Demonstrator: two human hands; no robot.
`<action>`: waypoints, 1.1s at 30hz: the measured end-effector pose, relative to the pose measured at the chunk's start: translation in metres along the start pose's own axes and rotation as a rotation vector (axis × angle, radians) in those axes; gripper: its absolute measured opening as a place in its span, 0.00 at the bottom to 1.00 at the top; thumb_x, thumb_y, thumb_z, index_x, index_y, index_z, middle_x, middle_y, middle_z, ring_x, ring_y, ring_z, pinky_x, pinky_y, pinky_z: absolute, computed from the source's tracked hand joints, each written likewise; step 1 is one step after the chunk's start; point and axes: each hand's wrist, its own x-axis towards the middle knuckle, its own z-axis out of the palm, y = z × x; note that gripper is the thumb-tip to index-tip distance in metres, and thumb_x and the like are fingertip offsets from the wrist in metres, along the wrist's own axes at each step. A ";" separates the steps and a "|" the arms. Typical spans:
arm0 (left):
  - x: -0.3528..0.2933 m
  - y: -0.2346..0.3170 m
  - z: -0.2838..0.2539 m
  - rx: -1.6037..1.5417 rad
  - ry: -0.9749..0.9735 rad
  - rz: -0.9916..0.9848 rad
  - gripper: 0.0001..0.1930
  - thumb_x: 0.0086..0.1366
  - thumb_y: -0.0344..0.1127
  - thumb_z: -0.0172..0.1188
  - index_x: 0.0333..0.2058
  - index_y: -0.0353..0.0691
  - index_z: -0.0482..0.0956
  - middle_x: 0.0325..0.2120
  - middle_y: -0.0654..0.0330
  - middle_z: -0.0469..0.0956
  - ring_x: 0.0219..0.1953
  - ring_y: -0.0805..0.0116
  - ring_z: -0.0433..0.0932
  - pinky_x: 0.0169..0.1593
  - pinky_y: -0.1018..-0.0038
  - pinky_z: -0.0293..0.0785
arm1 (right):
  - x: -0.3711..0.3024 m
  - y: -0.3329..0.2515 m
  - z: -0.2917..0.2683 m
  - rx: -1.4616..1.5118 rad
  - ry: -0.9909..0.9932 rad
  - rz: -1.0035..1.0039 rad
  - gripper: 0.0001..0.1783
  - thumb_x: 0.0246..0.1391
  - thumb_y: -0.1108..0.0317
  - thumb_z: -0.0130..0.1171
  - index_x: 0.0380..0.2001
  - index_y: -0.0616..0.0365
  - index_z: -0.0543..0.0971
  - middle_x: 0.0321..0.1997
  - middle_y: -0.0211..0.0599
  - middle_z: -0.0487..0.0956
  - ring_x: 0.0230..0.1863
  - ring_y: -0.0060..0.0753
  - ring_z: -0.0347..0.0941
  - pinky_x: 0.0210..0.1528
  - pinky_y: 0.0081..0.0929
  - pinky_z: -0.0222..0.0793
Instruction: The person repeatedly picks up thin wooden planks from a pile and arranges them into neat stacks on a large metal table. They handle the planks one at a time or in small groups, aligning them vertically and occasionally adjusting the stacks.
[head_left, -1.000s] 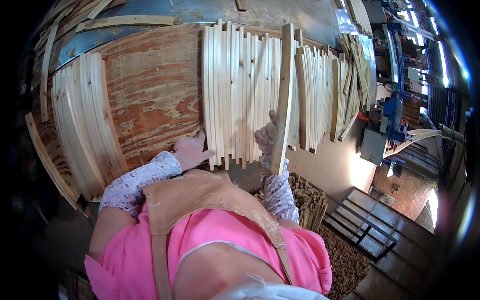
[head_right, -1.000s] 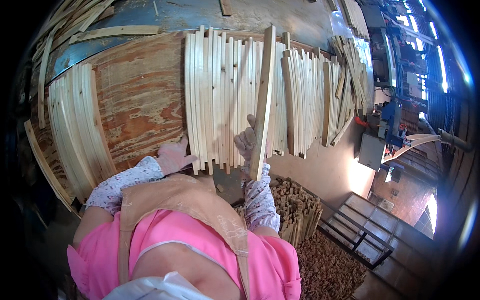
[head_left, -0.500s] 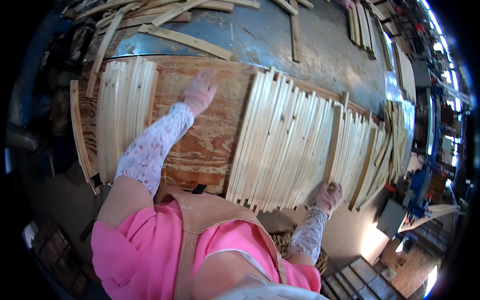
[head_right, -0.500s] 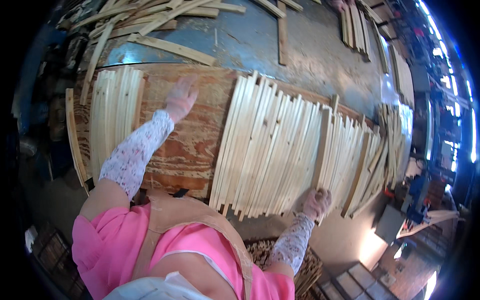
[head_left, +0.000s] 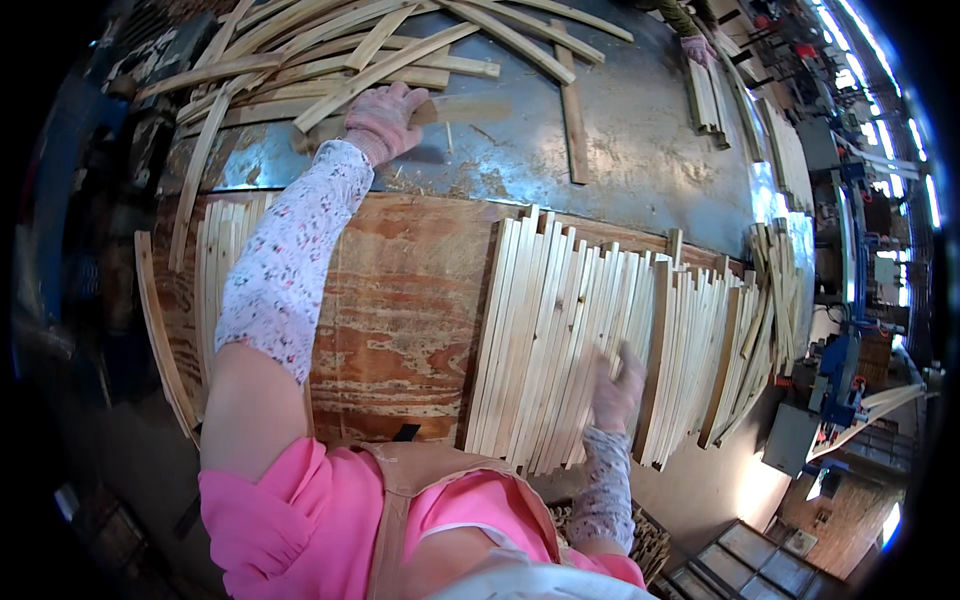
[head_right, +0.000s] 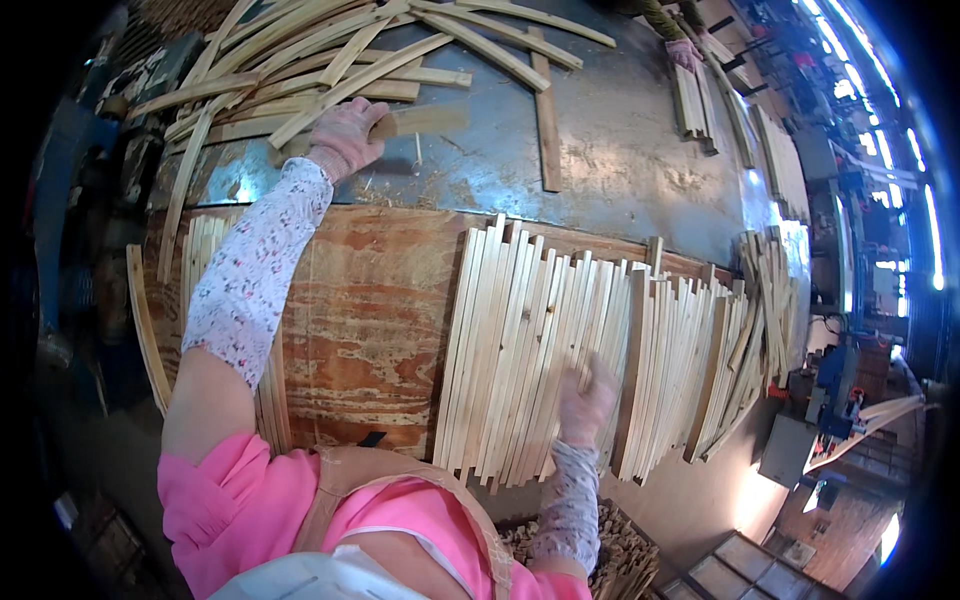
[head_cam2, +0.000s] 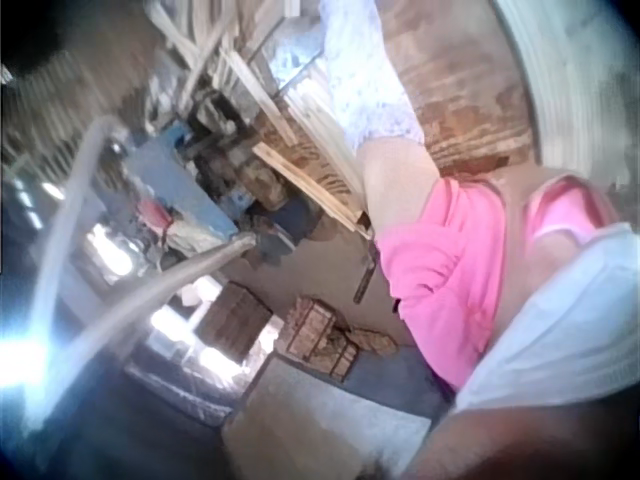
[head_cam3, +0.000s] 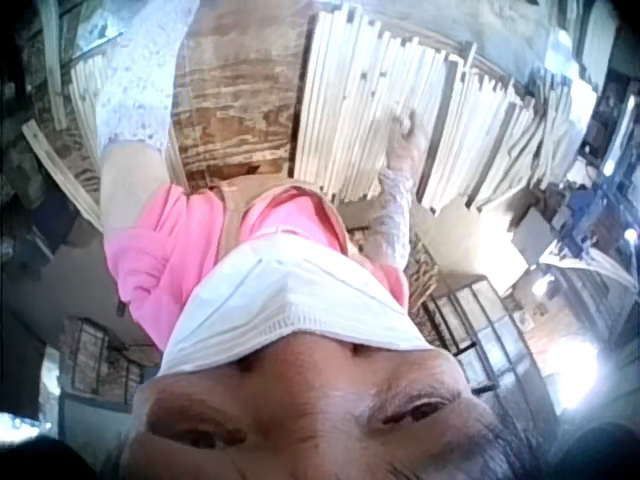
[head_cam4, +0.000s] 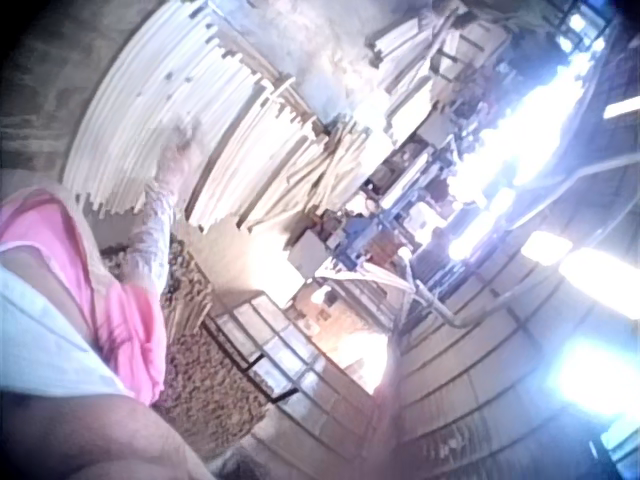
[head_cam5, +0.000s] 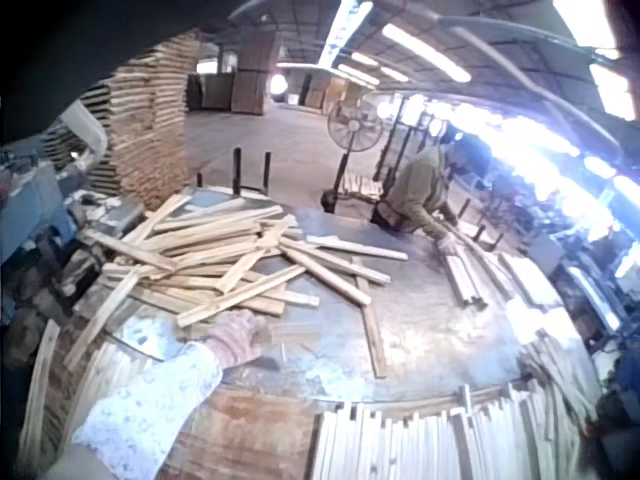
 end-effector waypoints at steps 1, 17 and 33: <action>0.002 0.010 -0.019 -0.078 0.040 0.051 0.29 0.61 0.55 0.65 0.59 0.53 0.78 0.54 0.54 0.81 0.57 0.50 0.80 0.62 0.56 0.76 | 0.012 -0.033 0.017 0.116 -0.090 -0.062 0.29 0.65 0.70 0.69 0.68 0.62 0.76 0.63 0.48 0.80 0.67 0.44 0.77 0.68 0.36 0.75; -0.054 -0.034 0.028 -0.320 0.053 -0.145 0.36 0.69 0.57 0.64 0.68 0.44 0.70 0.65 0.45 0.72 0.70 0.45 0.68 0.73 0.54 0.63 | -0.048 -0.250 0.134 0.359 -0.266 0.147 0.26 0.66 0.60 0.65 0.63 0.60 0.80 0.56 0.47 0.84 0.58 0.45 0.78 0.62 0.40 0.74; -0.187 -0.010 0.012 -1.653 -0.903 -0.294 0.20 0.78 0.46 0.55 0.49 0.30 0.80 0.40 0.52 0.86 0.39 0.66 0.88 0.41 0.67 0.89 | 0.053 -0.312 0.219 1.000 -0.651 0.488 0.25 0.70 0.64 0.61 0.65 0.65 0.75 0.55 0.41 0.84 0.50 0.34 0.82 0.53 0.32 0.80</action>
